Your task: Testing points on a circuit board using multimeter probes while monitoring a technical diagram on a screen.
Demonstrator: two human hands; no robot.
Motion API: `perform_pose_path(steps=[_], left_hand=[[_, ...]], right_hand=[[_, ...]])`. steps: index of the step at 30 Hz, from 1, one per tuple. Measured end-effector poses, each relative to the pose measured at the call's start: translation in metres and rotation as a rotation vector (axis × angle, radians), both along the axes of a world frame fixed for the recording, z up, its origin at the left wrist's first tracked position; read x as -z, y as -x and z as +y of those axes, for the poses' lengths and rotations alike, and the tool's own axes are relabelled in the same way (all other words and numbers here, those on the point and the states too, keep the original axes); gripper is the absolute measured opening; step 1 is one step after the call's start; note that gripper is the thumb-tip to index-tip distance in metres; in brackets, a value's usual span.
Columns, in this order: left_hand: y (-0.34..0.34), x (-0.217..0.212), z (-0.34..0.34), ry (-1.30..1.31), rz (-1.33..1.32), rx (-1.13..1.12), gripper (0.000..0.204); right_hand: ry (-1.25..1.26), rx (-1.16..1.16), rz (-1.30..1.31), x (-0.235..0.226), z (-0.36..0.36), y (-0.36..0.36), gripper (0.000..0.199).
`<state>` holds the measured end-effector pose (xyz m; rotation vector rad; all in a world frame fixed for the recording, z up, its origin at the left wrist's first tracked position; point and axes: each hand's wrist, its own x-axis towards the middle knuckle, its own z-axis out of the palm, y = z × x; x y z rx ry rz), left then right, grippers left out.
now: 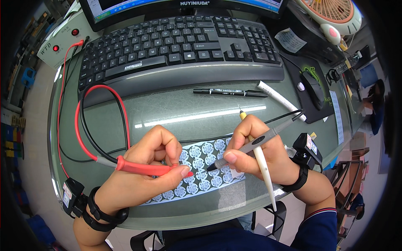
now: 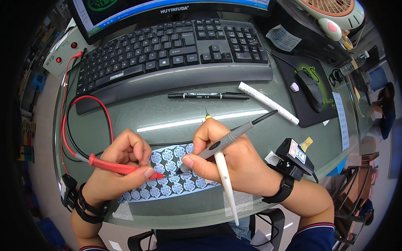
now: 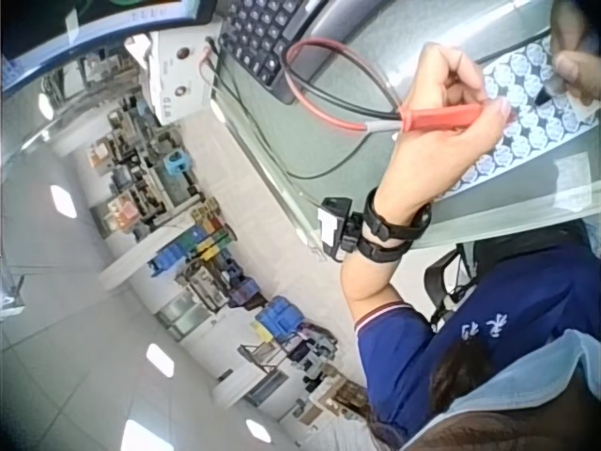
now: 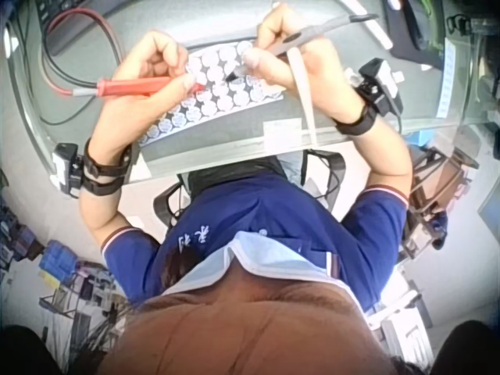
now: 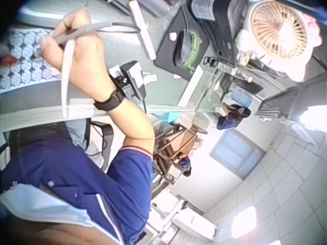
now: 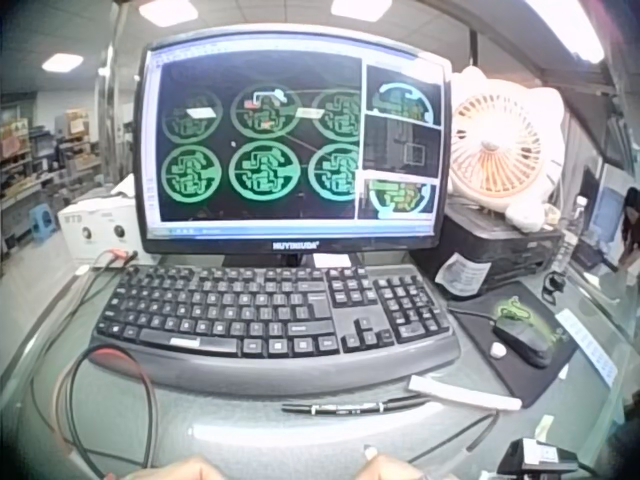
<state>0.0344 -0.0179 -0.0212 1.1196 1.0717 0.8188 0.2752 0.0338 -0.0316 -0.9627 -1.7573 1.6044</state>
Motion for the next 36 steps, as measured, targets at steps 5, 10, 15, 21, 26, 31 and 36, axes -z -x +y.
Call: perform_pose_path(steps=[5,10,15,21,26,31,36], left_hand=[[-0.0001,0.0024,-0.0003,-0.014,-0.016,0.000,0.026],[0.0010,0.0028,0.0002,-0.020,-0.006,0.013,0.026],[0.0002,0.0011,0.0005,-0.020,-0.005,0.010,0.026],[0.0002,0.0018,-0.0005,-0.010,0.001,0.009,0.029],[0.0004,0.0035,-0.0008,-0.016,-0.003,0.021,0.032],[0.0007,0.0025,-0.0006,-0.026,0.018,0.036,0.033],[0.0004,0.0033,-0.0012,-0.016,0.009,0.027,0.032]], right_hand=[[-0.033,-0.022,0.003,0.0006,-0.0001,-0.0002,0.024],[0.000,-0.020,0.010,0.0012,-0.0002,0.0001,0.025],[0.000,-0.020,0.015,0.0008,0.0002,0.0003,0.025],[-0.010,-0.021,-0.009,-0.0025,-0.0002,0.0015,0.023],[-0.015,-0.019,-0.010,-0.0019,-0.0003,0.0014,0.024],[-0.031,-0.020,-0.010,-0.0014,-0.0002,0.0018,0.024],[-0.029,-0.022,-0.030,-0.0007,-0.0002,0.0009,0.025]])
